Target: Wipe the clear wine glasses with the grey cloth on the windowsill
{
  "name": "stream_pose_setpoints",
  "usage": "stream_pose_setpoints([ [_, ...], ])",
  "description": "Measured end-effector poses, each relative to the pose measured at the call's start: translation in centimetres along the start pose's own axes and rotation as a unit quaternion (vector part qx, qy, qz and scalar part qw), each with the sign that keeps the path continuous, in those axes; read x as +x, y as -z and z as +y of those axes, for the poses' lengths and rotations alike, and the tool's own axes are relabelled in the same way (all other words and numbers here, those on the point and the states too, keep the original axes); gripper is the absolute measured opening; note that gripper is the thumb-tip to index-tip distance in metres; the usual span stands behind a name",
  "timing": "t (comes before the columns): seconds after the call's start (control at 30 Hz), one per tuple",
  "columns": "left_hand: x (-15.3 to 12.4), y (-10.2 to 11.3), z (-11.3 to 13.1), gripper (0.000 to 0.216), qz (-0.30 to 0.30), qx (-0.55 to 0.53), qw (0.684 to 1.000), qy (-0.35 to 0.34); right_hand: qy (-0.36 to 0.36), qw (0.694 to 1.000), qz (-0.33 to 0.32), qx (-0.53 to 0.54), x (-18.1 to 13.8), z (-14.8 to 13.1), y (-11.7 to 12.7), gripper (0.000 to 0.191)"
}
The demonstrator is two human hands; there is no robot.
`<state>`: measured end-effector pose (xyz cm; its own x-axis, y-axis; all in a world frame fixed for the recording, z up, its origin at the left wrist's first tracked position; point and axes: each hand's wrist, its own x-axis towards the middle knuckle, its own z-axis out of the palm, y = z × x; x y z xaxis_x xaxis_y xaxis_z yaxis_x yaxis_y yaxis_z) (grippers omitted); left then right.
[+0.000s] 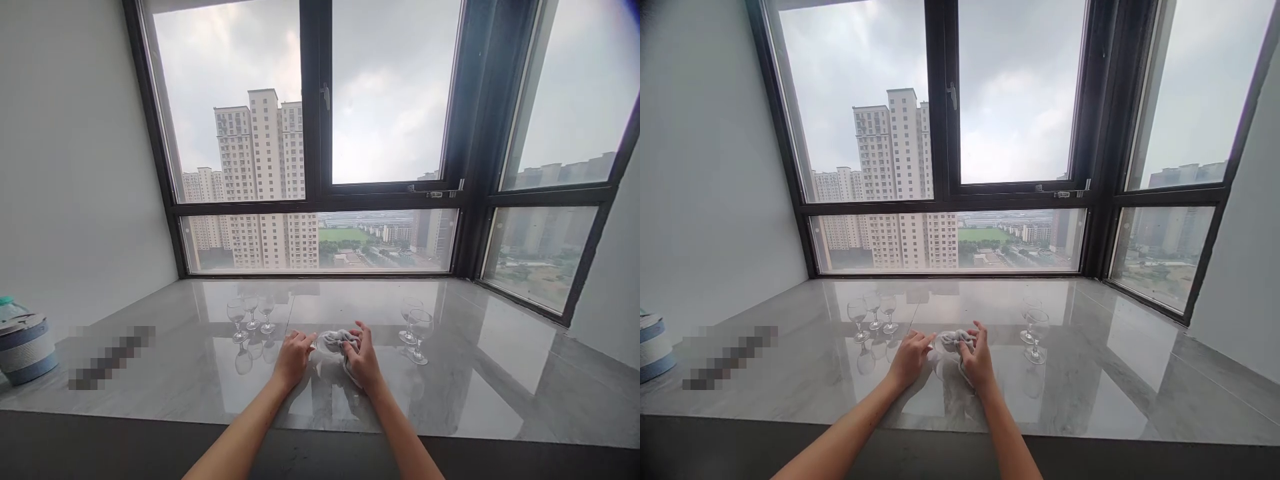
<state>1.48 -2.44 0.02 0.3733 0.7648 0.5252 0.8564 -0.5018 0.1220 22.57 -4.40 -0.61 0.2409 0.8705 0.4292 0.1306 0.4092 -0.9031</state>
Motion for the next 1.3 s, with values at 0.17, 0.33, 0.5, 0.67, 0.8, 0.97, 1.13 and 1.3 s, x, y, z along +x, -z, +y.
stream_pose_setpoints([
  [0.17, 0.0, -0.2, -0.1, 0.041, 0.008, -0.002, 1.0, 0.001, -0.036, 0.991, 0.066, -0.108, 0.6, 1.2, 0.0, 0.061],
  [0.33, 0.0, 0.0, 0.1, 0.042, -0.004, -0.008, 1.0, 0.004, -0.016, 0.997, 0.001, -0.08, 0.1, 0.3, 0.0, 0.047],
  [0.5, 0.0, 0.3, 0.2, 0.043, -0.018, -0.026, 1.0, 0.002, 0.033, 0.997, -0.071, -0.025, -0.7, -0.3, 0.0, 0.038],
  [0.67, 0.1, 0.4, 0.2, 0.041, -0.025, -0.027, 0.999, -0.018, 0.063, 0.989, -0.069, -0.117, -0.6, 0.5, -0.2, 0.045],
  [0.8, 0.1, 0.6, 0.4, 0.041, -0.022, -0.03, 0.999, -0.017, 0.095, 0.987, 0.022, -0.129, -0.4, 0.7, -0.5, 0.058],
  [0.97, 0.0, 0.5, 0.3, 0.041, -0.016, -0.035, 0.999, 0.0, 0.094, 0.991, -0.022, -0.089, -0.5, 0.2, -0.5, 0.053],
  [1.13, 0.0, 0.4, 0.2, 0.041, -0.012, -0.03, 0.999, 0.012, 0.106, 0.984, -0.096, -0.109, -0.9, -0.2, -0.3, 0.061],
  [1.3, 0.0, 0.5, 0.2, 0.042, -0.021, -0.024, 0.999, 0.009, 0.099, 0.981, -0.137, -0.093, -1.0, -0.1, -0.4, 0.071],
])
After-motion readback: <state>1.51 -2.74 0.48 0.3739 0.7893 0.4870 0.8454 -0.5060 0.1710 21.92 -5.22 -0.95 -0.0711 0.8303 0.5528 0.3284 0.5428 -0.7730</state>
